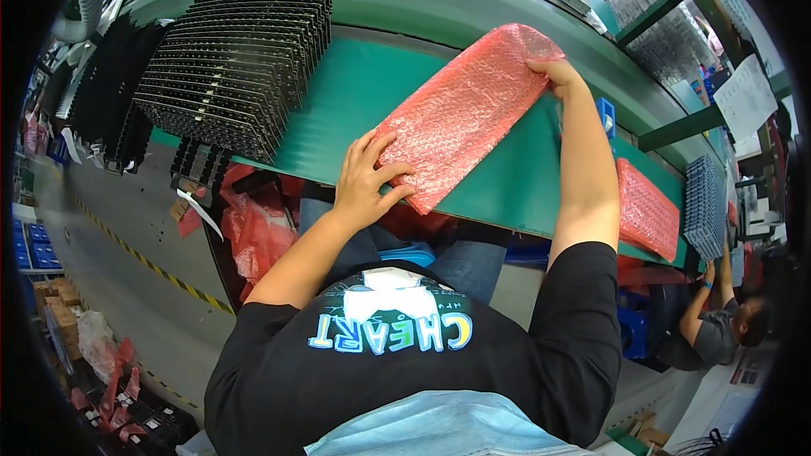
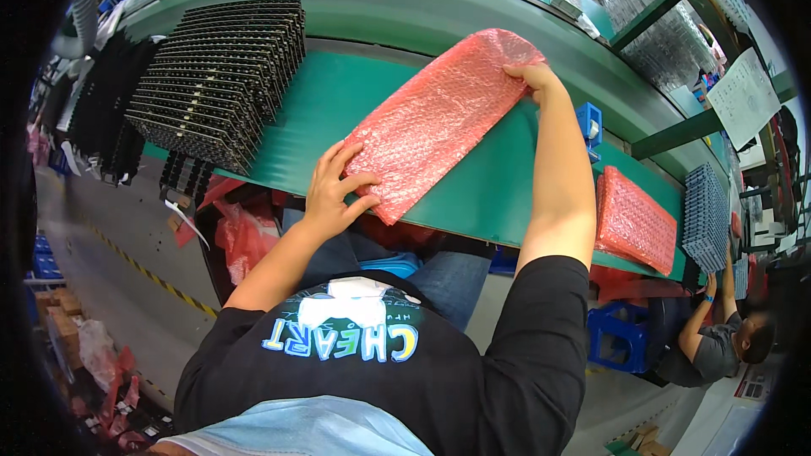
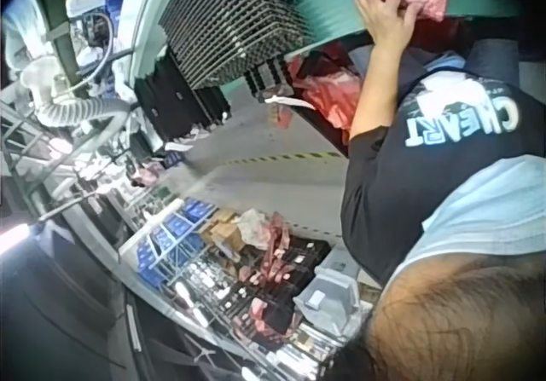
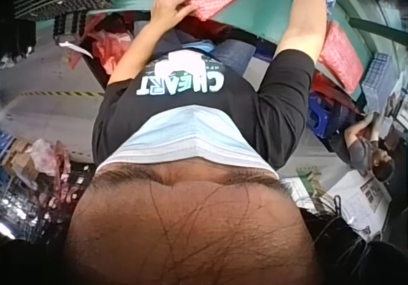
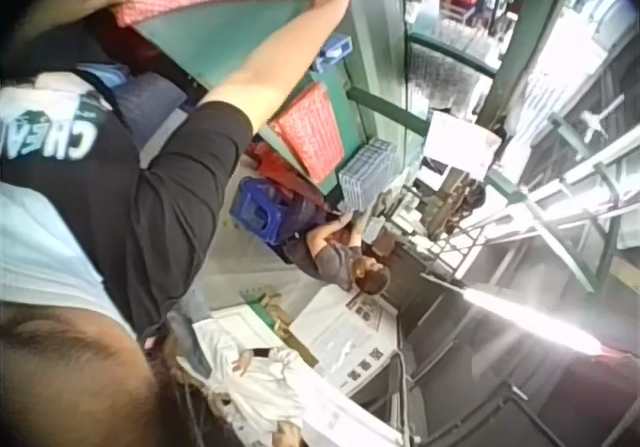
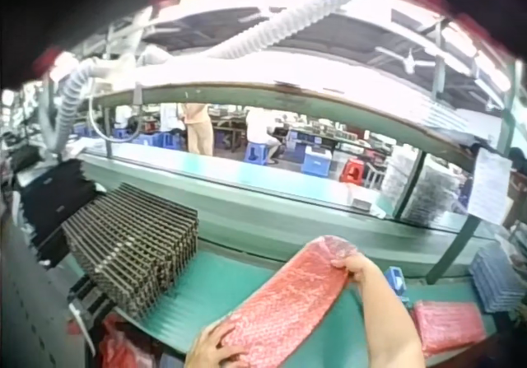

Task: Packaging electronic LED panels into pink bubble wrap sleeves on a production line.

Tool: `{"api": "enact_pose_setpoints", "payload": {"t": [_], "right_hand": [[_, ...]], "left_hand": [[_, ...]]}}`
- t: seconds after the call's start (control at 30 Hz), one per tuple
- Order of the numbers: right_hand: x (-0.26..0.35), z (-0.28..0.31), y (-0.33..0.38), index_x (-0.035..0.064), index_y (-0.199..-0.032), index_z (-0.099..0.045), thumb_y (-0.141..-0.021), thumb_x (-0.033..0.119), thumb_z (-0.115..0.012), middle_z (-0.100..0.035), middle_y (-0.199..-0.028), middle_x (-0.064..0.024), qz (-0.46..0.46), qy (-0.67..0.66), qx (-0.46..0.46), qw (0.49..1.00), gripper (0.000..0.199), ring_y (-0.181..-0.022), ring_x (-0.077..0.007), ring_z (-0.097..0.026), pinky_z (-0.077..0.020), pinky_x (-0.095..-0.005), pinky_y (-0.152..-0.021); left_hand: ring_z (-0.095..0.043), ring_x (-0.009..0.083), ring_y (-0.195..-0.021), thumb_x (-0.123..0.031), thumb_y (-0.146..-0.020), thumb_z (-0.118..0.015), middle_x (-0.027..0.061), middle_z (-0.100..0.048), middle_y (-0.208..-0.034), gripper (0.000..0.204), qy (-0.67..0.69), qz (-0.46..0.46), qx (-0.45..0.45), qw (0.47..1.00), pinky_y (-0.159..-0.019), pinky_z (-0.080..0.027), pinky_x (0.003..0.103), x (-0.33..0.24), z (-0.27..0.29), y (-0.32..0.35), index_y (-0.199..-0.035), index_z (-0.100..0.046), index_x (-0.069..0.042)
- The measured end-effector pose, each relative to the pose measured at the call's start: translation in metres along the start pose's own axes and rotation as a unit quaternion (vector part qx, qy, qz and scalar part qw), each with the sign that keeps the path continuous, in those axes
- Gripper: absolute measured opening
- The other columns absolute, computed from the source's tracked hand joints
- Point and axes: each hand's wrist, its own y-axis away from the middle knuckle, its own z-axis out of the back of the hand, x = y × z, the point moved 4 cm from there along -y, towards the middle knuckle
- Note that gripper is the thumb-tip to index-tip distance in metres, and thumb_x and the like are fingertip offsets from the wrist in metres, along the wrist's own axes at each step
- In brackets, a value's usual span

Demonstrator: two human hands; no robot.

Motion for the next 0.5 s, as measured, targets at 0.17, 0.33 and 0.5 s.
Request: {"api": "enact_pose_setpoints", "payload": {"t": [0.17,0.33,0.5], "right_hand": [[0.039,0.011,0.01,-0.0059,-0.108,-0.068,-0.081,0.003,-0.077,-0.071,-0.101,-0.0152,0.039,-0.119,0.025,0.992,0.031,-0.083,-0.0232,-0.069,-0.0581,-0.0311,-0.075],[0.126,-0.013,0.069,-0.005,-0.108,-0.068,-0.081,-0.001,-0.076,-0.072,-0.1,-0.0148,0.134,-0.15,0.032,0.979,0.028,-0.083,-0.0216,-0.07,-0.0576,-0.0292,-0.074],[0.198,-0.068,0.173,-0.0045,-0.107,-0.068,-0.082,-0.001,-0.075,-0.072,-0.098,-0.0143,0.271,-0.122,0.024,0.955,0.027,-0.081,-0.0191,-0.069,-0.0562,-0.026,-0.073]], "left_hand": [[-0.039,0.0383,-0.133,-0.037,-0.07,-0.084,0.014,-0.047,-0.143,0.064,0.066,0.011,-0.064,0.996,-0.111,-0.035,0.049,0.002,0.005,-0.002,-0.125,-0.06,-0.015],[-0.044,0.0352,-0.131,-0.025,-0.065,-0.088,0.0208,-0.047,-0.142,0.104,0.159,0.057,-0.106,0.98,-0.109,-0.039,0.043,0.016,0.032,-0.04,-0.149,-0.03,-0.008],[-0.061,0.0257,-0.111,-0.014,-0.072,-0.083,0.0194,-0.057,-0.131,0.084,0.234,0.104,0.006,0.967,-0.098,-0.049,0.036,-0.04,0.083,-0.131,-0.143,-0.039,-0.003]]}}
